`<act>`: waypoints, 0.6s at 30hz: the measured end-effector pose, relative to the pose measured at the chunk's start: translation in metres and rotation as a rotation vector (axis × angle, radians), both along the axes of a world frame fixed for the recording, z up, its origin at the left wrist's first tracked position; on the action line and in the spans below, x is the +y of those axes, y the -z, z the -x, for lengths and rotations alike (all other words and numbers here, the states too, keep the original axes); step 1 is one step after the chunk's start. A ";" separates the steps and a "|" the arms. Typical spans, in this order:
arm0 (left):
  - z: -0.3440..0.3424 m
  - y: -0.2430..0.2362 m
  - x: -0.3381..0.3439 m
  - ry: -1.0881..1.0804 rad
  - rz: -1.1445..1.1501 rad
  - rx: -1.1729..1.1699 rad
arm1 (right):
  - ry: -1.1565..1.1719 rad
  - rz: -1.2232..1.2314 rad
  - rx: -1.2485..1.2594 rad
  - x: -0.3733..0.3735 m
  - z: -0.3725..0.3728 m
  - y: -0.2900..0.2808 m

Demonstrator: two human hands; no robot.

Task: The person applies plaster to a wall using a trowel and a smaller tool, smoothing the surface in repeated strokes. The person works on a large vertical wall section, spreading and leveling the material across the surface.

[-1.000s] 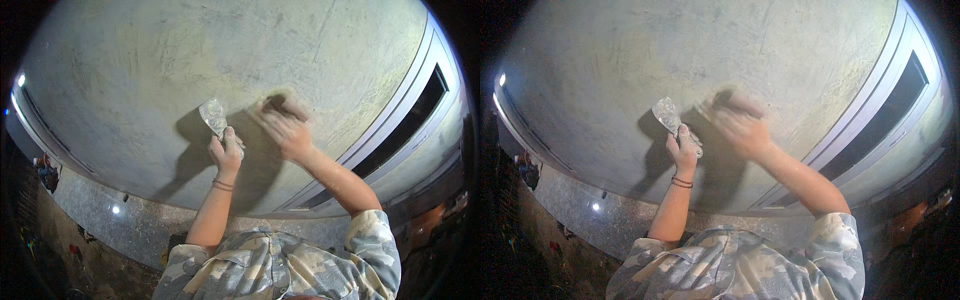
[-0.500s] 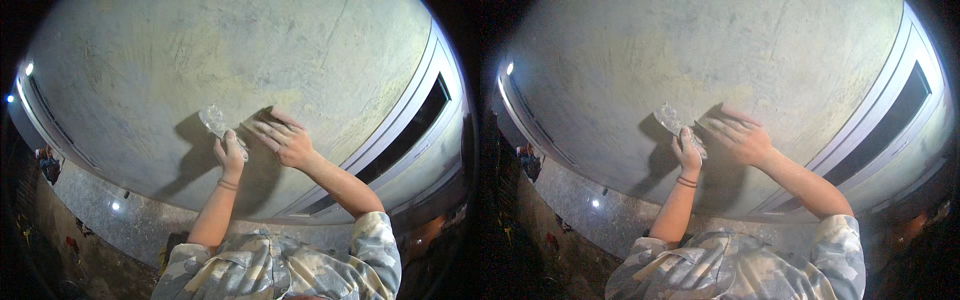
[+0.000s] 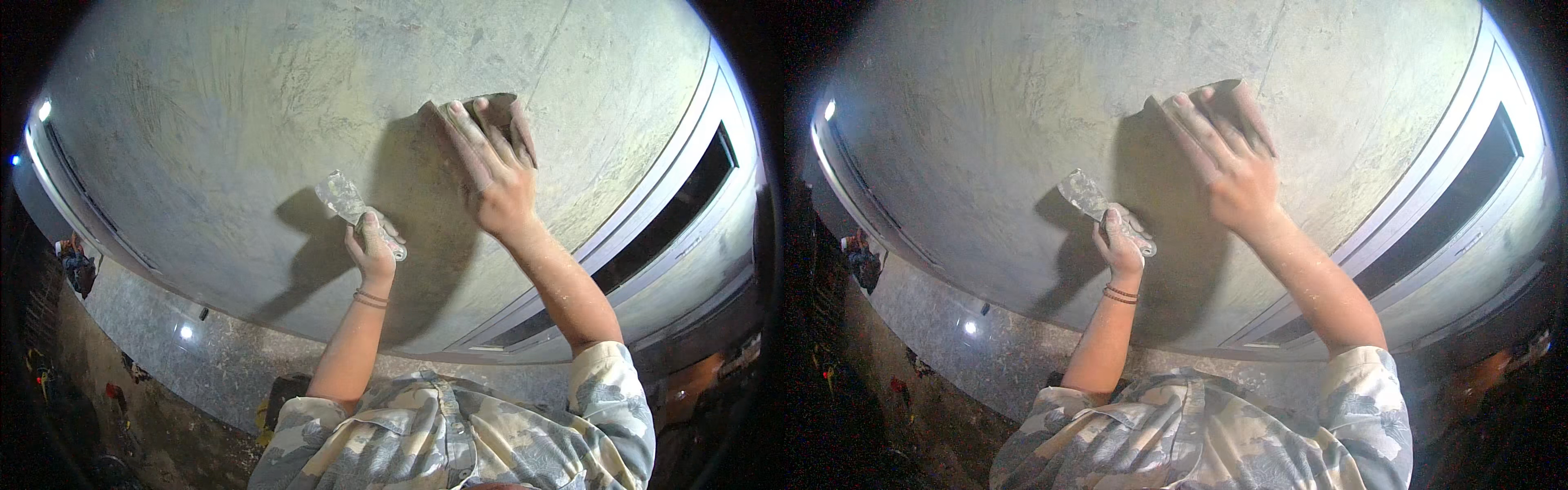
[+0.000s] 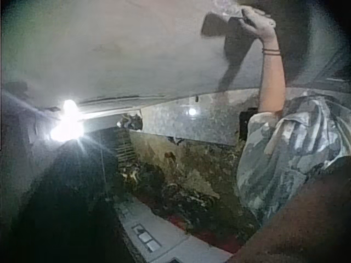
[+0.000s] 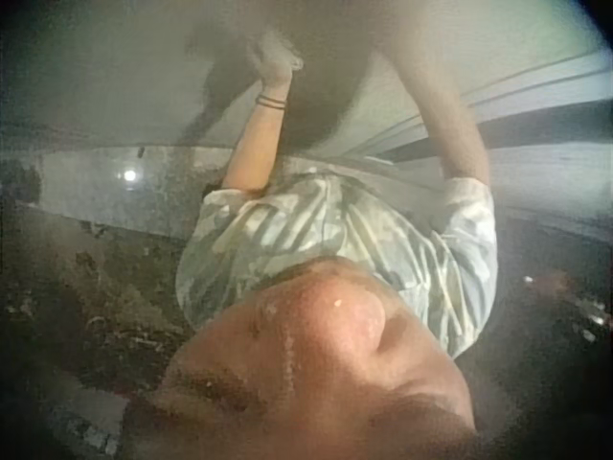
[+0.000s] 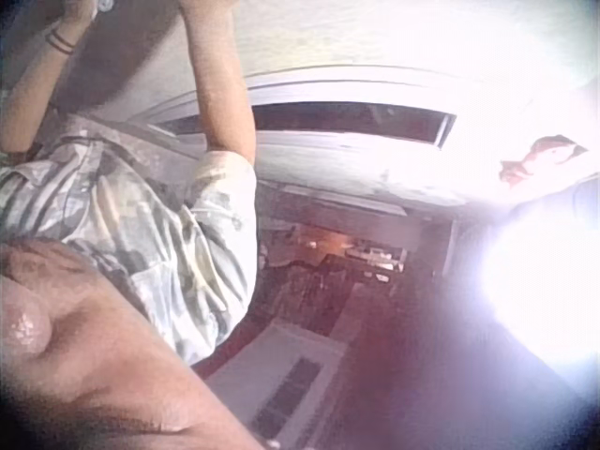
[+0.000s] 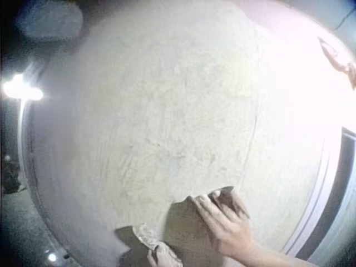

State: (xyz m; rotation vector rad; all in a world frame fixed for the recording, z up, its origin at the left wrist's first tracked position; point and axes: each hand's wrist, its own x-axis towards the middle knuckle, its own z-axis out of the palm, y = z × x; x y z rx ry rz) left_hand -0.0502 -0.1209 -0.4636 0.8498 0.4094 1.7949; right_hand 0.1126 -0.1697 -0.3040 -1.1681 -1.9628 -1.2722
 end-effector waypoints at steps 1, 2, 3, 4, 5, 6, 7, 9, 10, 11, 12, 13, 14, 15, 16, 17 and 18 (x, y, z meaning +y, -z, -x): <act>-0.001 0.001 0.000 -0.046 0.079 0.020 | -0.076 0.104 -0.056 0.001 -0.001 0.010; -0.001 0.001 0.002 -0.099 0.130 0.049 | -0.136 0.211 -0.092 0.003 -0.003 0.023; -0.002 0.001 0.005 -0.157 0.173 0.072 | -0.182 0.337 -0.170 0.004 -0.004 0.029; -0.002 0.001 0.006 -0.185 0.156 0.077 | -0.190 0.313 -0.143 0.003 -0.003 0.029; -0.003 0.001 0.008 -0.210 0.146 0.085 | -0.193 0.313 -0.171 0.001 -0.003 0.028; -0.003 0.001 0.008 -0.239 0.132 0.091 | -0.199 0.309 -0.202 0.000 -0.002 0.026; -0.004 0.000 0.009 -0.277 0.155 0.139 | -0.212 0.273 -0.264 -0.002 -0.002 0.023; -0.003 -0.001 0.005 -0.166 0.059 0.065 | -0.227 0.211 -0.058 -0.001 -0.001 0.008; -0.003 -0.003 0.003 -0.105 0.026 0.020 | -0.174 0.074 -0.015 0.000 -0.001 0.002; -0.003 -0.005 0.000 -0.069 -0.034 -0.007 | -0.121 -0.061 0.029 0.000 -0.001 -0.002; -0.002 -0.009 -0.001 -0.074 0.050 0.001 | -0.116 0.103 0.082 0.003 -0.005 0.017; -0.001 -0.011 -0.004 -0.100 0.102 0.029 | -0.142 0.193 -0.020 0.002 -0.006 0.034; 0.000 -0.014 -0.004 -0.157 0.159 0.085 | -0.142 0.304 -0.099 0.000 -0.006 0.049; 0.001 -0.018 -0.003 -0.131 0.099 0.041 | -0.138 0.440 -0.223 -0.002 -0.007 0.056; 0.001 -0.019 -0.005 -0.130 0.058 0.036 | -0.180 0.380 -0.171 -0.004 -0.007 0.054; 0.002 -0.020 -0.003 -0.147 0.027 0.049 | -0.223 0.342 -0.165 -0.005 -0.009 0.046; 0.002 -0.020 -0.005 -0.092 -0.033 0.012 | -0.257 0.304 -0.188 -0.005 -0.012 0.036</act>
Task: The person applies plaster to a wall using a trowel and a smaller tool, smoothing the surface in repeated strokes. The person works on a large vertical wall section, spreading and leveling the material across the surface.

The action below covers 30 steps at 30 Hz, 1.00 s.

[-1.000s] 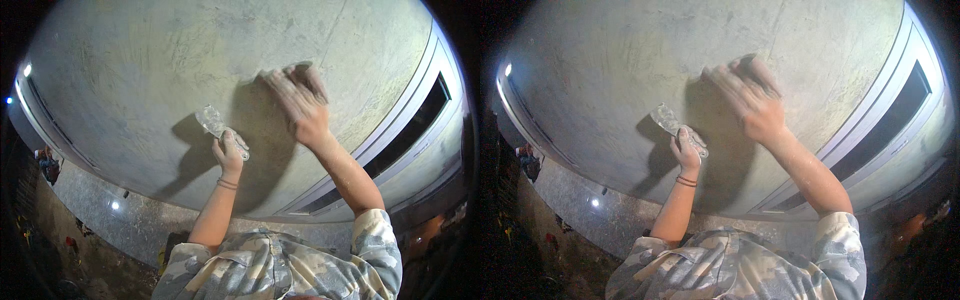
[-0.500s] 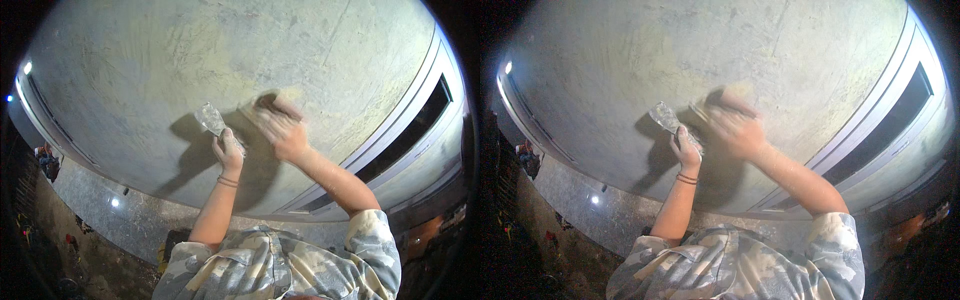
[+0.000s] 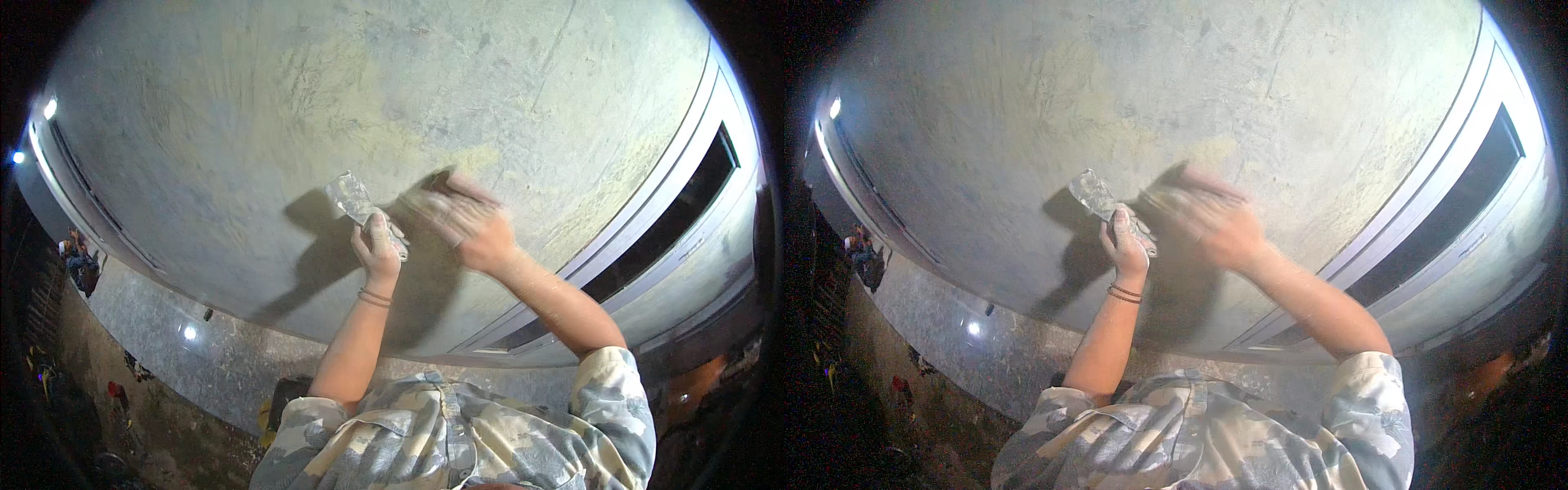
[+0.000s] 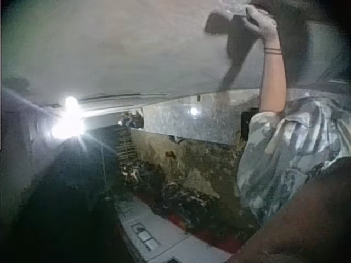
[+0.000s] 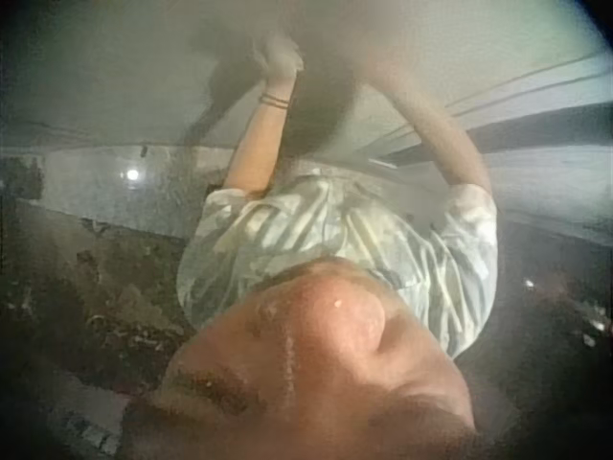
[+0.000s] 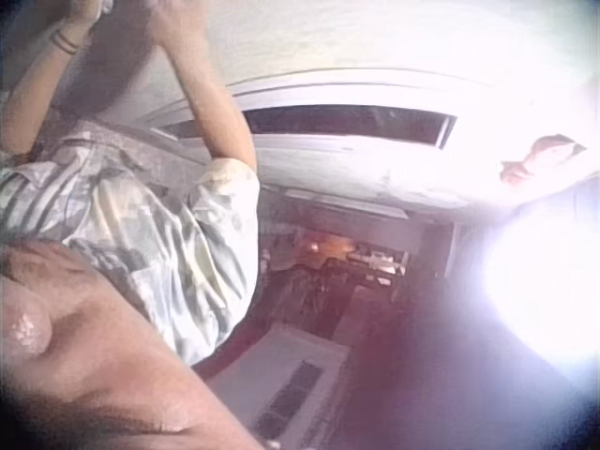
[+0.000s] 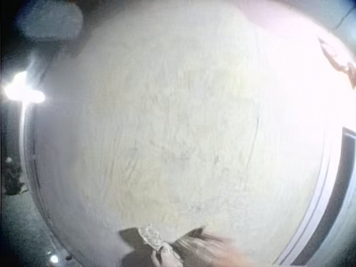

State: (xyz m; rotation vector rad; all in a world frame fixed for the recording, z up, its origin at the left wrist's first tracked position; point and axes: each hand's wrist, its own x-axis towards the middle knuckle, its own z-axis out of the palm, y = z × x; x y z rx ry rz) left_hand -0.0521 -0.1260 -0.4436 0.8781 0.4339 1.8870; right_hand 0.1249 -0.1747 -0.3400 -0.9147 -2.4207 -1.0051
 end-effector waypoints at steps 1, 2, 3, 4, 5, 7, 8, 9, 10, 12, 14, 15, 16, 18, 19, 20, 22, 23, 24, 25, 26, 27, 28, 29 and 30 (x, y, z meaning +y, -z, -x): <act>0.001 0.000 0.001 0.054 0.009 -0.027 | 0.112 -0.075 0.062 -0.003 -0.005 -0.012; 0.001 0.000 0.001 0.082 -0.021 -0.038 | 0.140 -0.122 0.183 -0.005 -0.010 -0.027; 0.001 0.001 0.002 0.112 -0.048 -0.040 | 0.188 -0.170 0.361 -0.005 -0.014 -0.038; 0.002 0.002 0.002 0.098 -0.042 -0.002 | 0.204 -0.162 0.287 -0.006 -0.015 -0.032; 0.003 0.003 0.002 0.091 -0.045 0.023 | 0.237 -0.157 0.252 -0.006 -0.015 -0.022; 0.004 0.004 0.003 0.059 -0.046 0.080 | 0.227 -0.096 0.153 -0.006 -0.013 -0.004; 0.004 0.004 0.002 0.071 -0.008 0.033 | 0.185 -0.035 0.093 -0.008 -0.011 0.005; 0.005 0.004 0.003 0.081 -0.015 0.023 | 0.125 0.036 -0.012 -0.009 -0.010 0.009; 0.005 0.003 0.002 0.087 -0.047 0.042 | 0.139 0.015 0.037 -0.008 -0.013 0.004; 0.004 0.003 0.003 0.079 -0.119 0.026 | 0.122 -0.032 0.089 -0.003 -0.024 -0.017; 0.003 0.003 0.003 0.084 -0.110 0.000 | 0.125 -0.314 0.426 -0.005 -0.022 -0.052; 0.003 0.004 0.003 0.071 -0.103 -0.003 | 0.169 -0.340 0.468 -0.004 -0.020 -0.051; 0.002 0.004 0.003 0.081 -0.068 -0.027 | 0.219 -0.362 0.450 -0.003 -0.016 -0.050; 0.002 0.005 0.003 0.060 -0.029 -0.002 | 0.249 -0.231 0.181 -0.007 0.000 -0.024; 0.003 0.005 0.001 0.018 -0.016 0.029 | 0.036 -0.085 0.167 -0.004 0.004 0.000; 0.004 0.005 0.001 0.056 0.014 0.011 | 0.067 -0.023 0.035 -0.008 0.013 0.007; 0.005 0.003 -0.001 0.048 0.045 0.007 | 0.068 -0.002 0.049 -0.006 0.020 -0.013; 0.004 0.003 -0.003 0.018 0.037 0.025 | 0.036 -0.062 0.035 -0.002 0.020 -0.029; 0.004 0.001 -0.003 -0.011 0.064 0.048 | 0.103 -0.157 0.099 0.000 0.021 -0.051; 0.004 0.001 -0.003 0.037 0.050 0.001 | 0.163 -0.272 0.174 0.004 0.022 -0.073; 0.003 0.001 -0.002 0.060 0.011 -0.017 | 0.149 -0.329 0.291 0.010 0.022 -0.088; 0.002 0.001 -0.001 0.081 -0.015 -0.030 | 0.191 -0.376 0.385 0.014 0.023 -0.090; 0.001 0.003 0.002 0.059 0.046 -0.026 | 0.243 -0.387 0.429 0.017 0.025 -0.093; 0.001 0.004 0.004 -0.003 0.074 -0.025 | 0.288 -0.373 0.328 0.025 0.023 -0.070; -0.002 0.008 0.010 -0.063 0.133 -0.025 | 0.190 -0.241 0.211 0.030 0.022 -0.045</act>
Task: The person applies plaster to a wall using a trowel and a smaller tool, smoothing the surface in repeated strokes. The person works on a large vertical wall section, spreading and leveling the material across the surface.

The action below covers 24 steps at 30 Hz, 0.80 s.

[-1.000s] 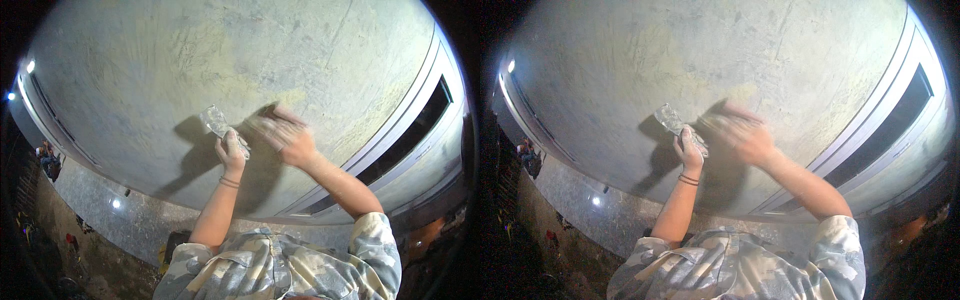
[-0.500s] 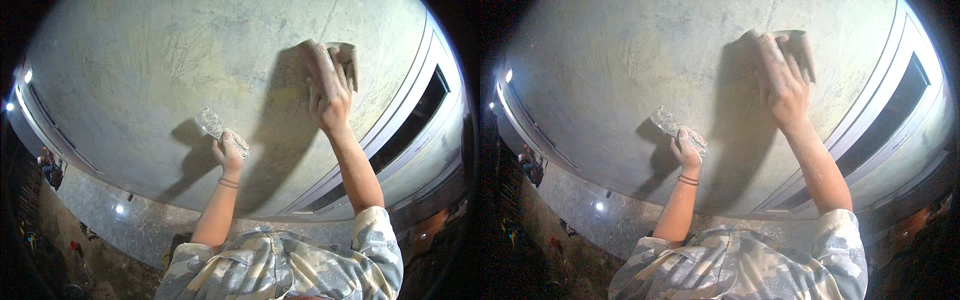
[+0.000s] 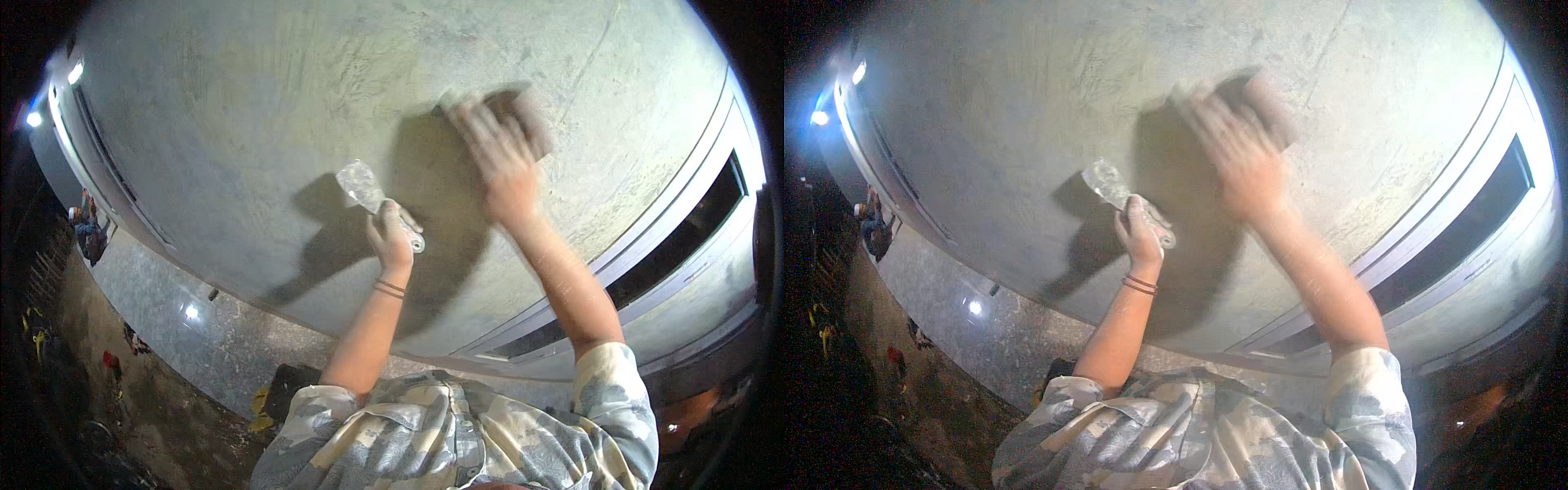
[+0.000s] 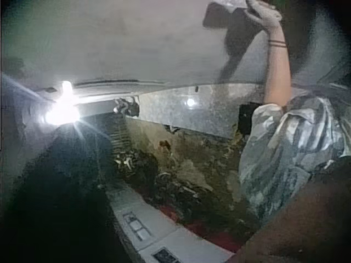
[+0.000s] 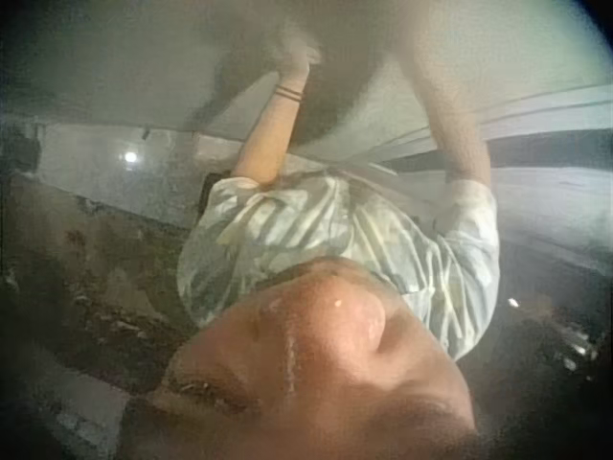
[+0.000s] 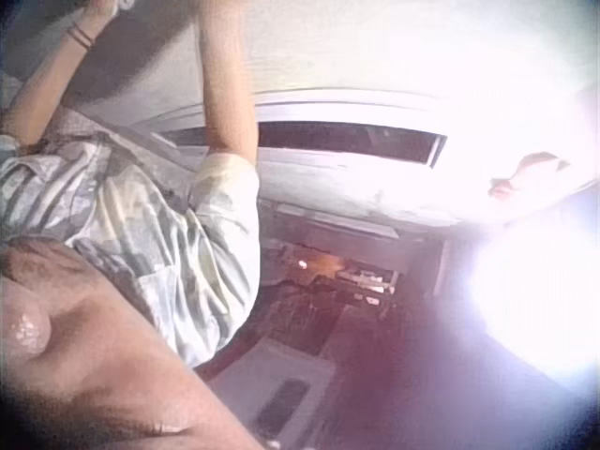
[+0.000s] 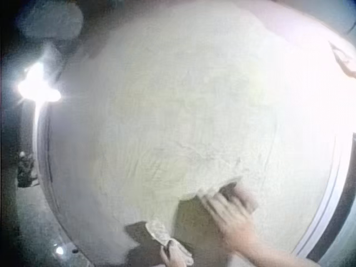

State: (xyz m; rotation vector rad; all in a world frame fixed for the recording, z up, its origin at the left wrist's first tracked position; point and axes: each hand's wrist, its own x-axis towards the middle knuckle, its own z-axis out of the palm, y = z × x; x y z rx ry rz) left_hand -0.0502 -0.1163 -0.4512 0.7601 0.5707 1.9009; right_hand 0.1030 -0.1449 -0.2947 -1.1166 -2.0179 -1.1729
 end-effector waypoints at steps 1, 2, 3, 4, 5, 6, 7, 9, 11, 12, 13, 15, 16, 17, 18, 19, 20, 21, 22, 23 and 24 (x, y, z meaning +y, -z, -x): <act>0.000 0.003 0.003 -0.061 0.030 -0.005 | -0.058 0.181 -0.110 0.002 0.001 0.021; 0.000 0.007 0.011 -0.059 0.160 -0.028 | -0.081 0.185 -0.169 0.005 0.000 0.038; -0.003 0.010 0.015 -0.085 0.173 -0.026 | -0.084 0.242 -0.278 0.007 -0.002 0.048; -0.005 0.015 0.022 -0.120 0.187 -0.052 | -0.155 0.228 -0.271 0.011 -0.005 0.040; -0.009 0.018 0.028 -0.163 0.134 -0.070 | -0.165 0.168 -0.302 0.015 -0.010 0.030; -0.007 0.022 0.033 -0.205 0.165 0.009 | -0.062 0.094 -0.255 0.022 -0.018 0.017; -0.015 0.026 0.038 -0.130 0.092 -0.028 | 0.040 0.001 -0.215 0.033 -0.028 0.002; -0.021 0.032 0.043 0.010 0.008 -0.056 | -0.001 -0.100 0.084 0.046 -0.031 -0.023; -0.026 0.036 0.046 -0.073 0.094 -0.040 | 0.117 -0.186 -0.031 0.049 -0.023 -0.004; -0.029 0.037 0.048 -0.179 0.115 -0.022 | -0.029 -0.025 -0.099 0.052 -0.020 0.021; -0.028 0.039 0.048 -0.253 0.095 0.053 | -0.150 0.147 -0.168 0.052 -0.015 0.042; -0.029 0.042 0.051 -0.216 0.085 0.062 | -0.163 0.237 -0.324 0.048 -0.012 0.064; -0.029 0.043 0.053 -0.216 0.036 0.075 | -0.248 0.163 -0.322 0.045 -0.009 0.048; -0.029 0.044 0.055 -0.217 0.102 0.050 | -0.282 0.141 -0.330 0.048 -0.010 0.041; -0.029 0.046 0.056 -0.244 0.154 0.015 | -0.213 0.125 -0.255 0.051 -0.012 0.028; -0.031 0.047 0.059 -0.217 0.229 -0.008 | -0.143 0.093 -0.178 0.053 -0.013 0.014; -0.031 0.049 0.060 -0.049 0.260 -0.081 | -0.113 -0.010 -0.112 0.054 -0.011 -0.001; -0.030 0.051 0.061 0.001 0.247 -0.065 | -0.076 -0.121 -0.001 0.054 -0.007 -0.012; -0.033 0.051 0.063 -0.053 0.254 -0.053 | 0.011 -0.113 -0.012 0.054 -0.007 -0.004; -0.032 0.052 0.062 -0.097 0.305 -0.066 | -0.042 -0.043 -0.048 0.056 -0.004 0.011; -0.033 0.052 0.064 -0.216 0.222 -0.012 | -0.105 0.069 -0.129 0.058 0.000 0.034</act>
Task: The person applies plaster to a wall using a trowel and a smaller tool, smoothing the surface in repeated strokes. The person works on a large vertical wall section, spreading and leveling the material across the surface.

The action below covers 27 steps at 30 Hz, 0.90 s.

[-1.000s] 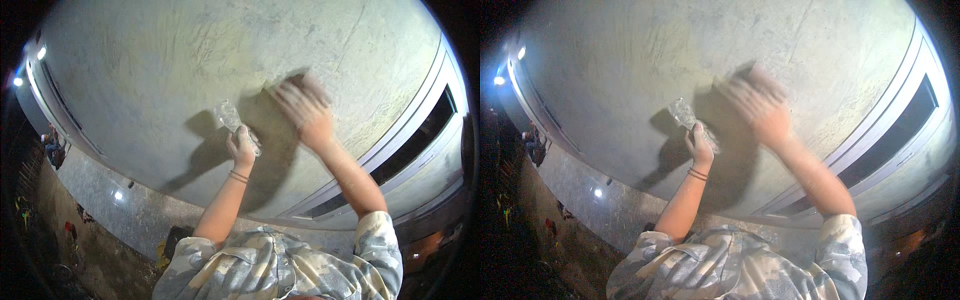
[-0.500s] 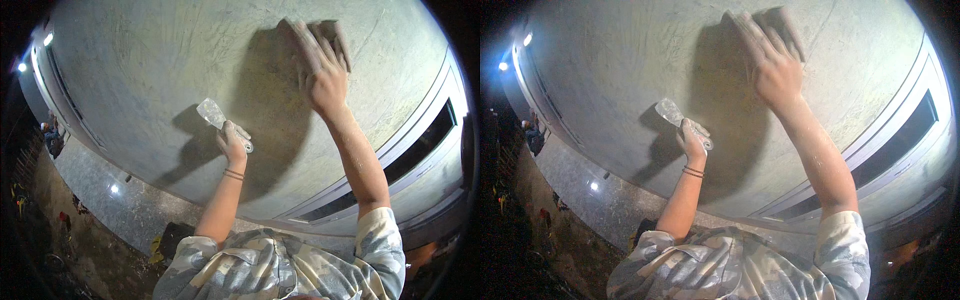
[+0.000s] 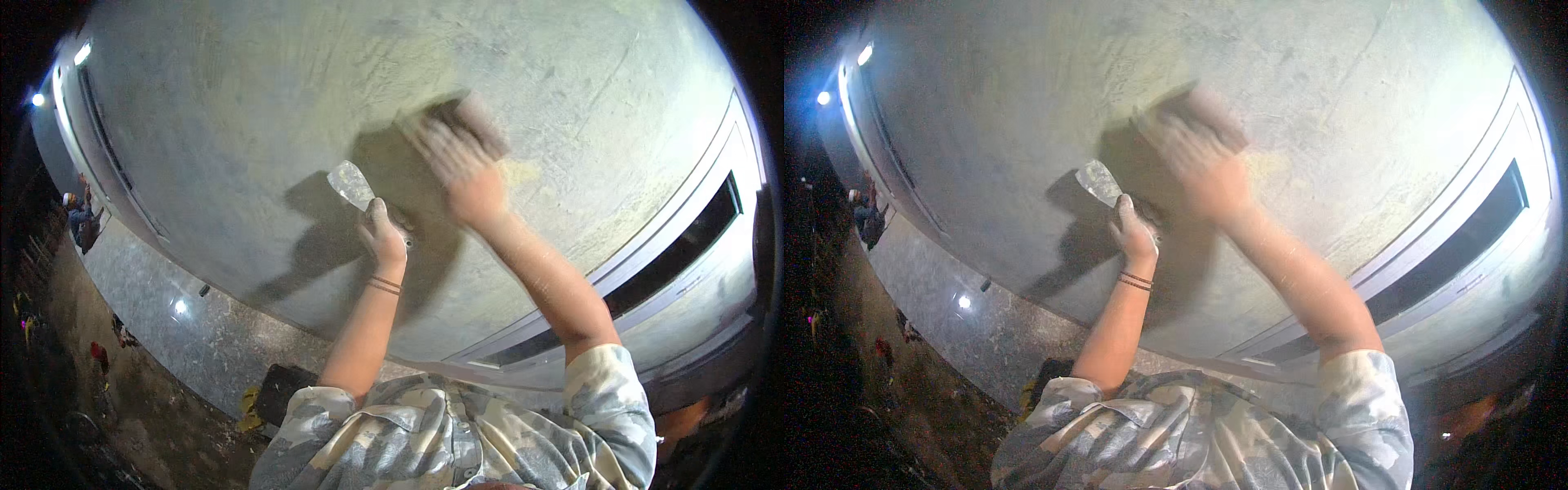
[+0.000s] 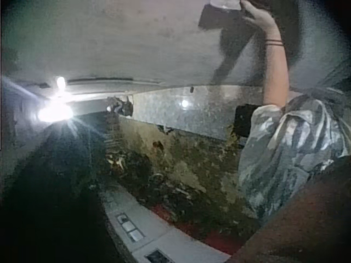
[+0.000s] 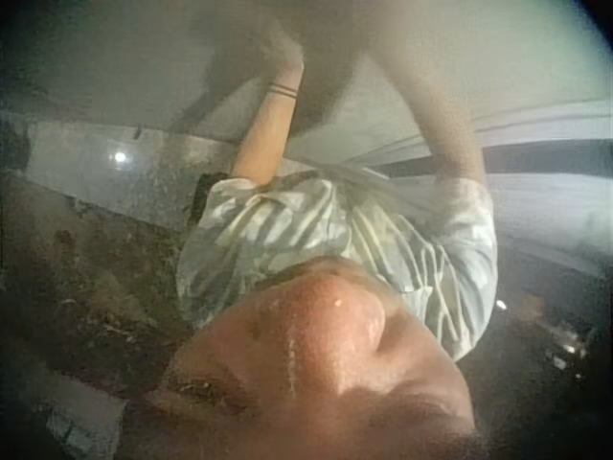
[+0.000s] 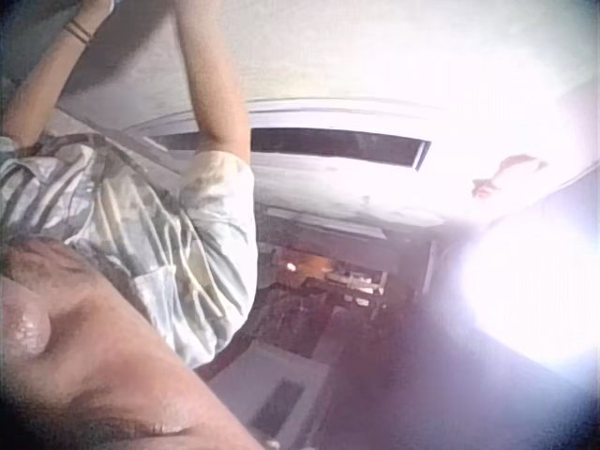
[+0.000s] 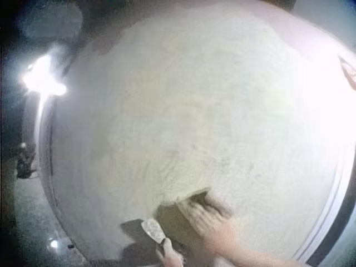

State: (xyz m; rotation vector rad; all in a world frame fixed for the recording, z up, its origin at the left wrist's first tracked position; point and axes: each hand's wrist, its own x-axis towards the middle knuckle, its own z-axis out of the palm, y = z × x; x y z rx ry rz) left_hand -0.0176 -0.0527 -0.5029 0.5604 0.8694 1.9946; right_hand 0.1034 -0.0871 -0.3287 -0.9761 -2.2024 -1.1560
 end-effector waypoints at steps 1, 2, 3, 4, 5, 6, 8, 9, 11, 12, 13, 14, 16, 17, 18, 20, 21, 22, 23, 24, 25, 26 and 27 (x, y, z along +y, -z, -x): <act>0.001 0.000 0.000 -0.043 -0.071 0.044 | -0.036 0.144 -0.083 -0.004 0.009 0.009; 0.002 -0.001 -0.001 -0.048 -0.124 0.078 | -0.096 0.120 -0.083 -0.005 0.010 0.008; 0.003 -0.002 -0.002 -0.037 -0.193 0.094 | -0.145 0.117 -0.105 -0.005 0.011 0.004; 0.005 -0.003 -0.004 -0.029 -0.245 0.115 | -0.186 0.111 -0.170 -0.007 0.013 -0.006; 0.006 -0.006 -0.004 0.030 -0.134 0.106 | -0.106 0.147 -0.201 -0.003 0.011 -0.019; 0.007 -0.006 -0.007 0.120 -0.055 0.104 | 0.020 -0.014 -0.153 -0.006 0.015 -0.042; 0.004 -0.010 -0.009 0.117 0.007 0.094 | 0.091 -0.221 0.063 0.011 0.003 -0.077; 0.002 -0.012 -0.009 0.029 -0.003 0.091 | 0.061 -0.177 0.156 0.001 0.014 -0.090; -0.004 -0.015 -0.010 -0.142 -0.028 0.091 | 0.179 -0.148 0.025 0.007 0.018 -0.058; -0.004 -0.015 -0.009 -0.131 -0.045 0.100 | 0.125 -0.078 -0.178 0.008 0.024 -0.036; -0.004 -0.015 -0.010 -0.120 -0.061 0.109 | -0.051 0.078 -0.157 0.008 0.024 -0.015; -0.004 -0.014 -0.009 -0.123 -0.085 0.088 | -0.082 0.124 -0.149 0.002 0.028 -0.013; 0.000 -0.011 -0.010 -0.099 -0.086 0.142 | -0.111 0.135 -0.216 0.000 0.031 -0.028; 0.003 -0.010 -0.010 -0.091 -0.086 0.154 | -0.092 0.102 -0.275 0.000 0.031 -0.046; 0.004 -0.008 -0.011 -0.037 -0.069 0.134 | -0.059 -0.019 -0.148 0.004 0.031 -0.062; 0.007 -0.006 -0.011 0.064 -0.086 0.084 | 0.009 -0.114 0.041 0.005 0.030 -0.095; 0.007 -0.007 -0.010 0.062 -0.011 0.108 | 0.052 -0.154 0.171 0.004 0.029 -0.103; 0.007 -0.007 -0.011 0.060 0.024 0.130 | 0.115 -0.161 0.153 0.012 0.027 -0.085; 0.006 -0.009 -0.011 0.032 0.023 0.114 | 0.088 -0.081 0.007 0.010 0.029 -0.062; 0.006 -0.011 -0.011 -0.004 -0.097 0.168 | 0.066 0.002 -0.133 0.004 0.031 -0.039; 0.006 -0.013 -0.011 -0.025 -0.110 0.131 | -0.002 0.162 -0.195 -0.001 0.026 -0.019; 0.006 -0.016 -0.012 -0.043 -0.123 0.095 | -0.030 0.206 -0.223 -0.008 0.021 -0.019; 0.007 -0.018 -0.012 -0.045 -0.141 0.082 | -0.047 0.323 -0.284 -0.012 0.013 -0.023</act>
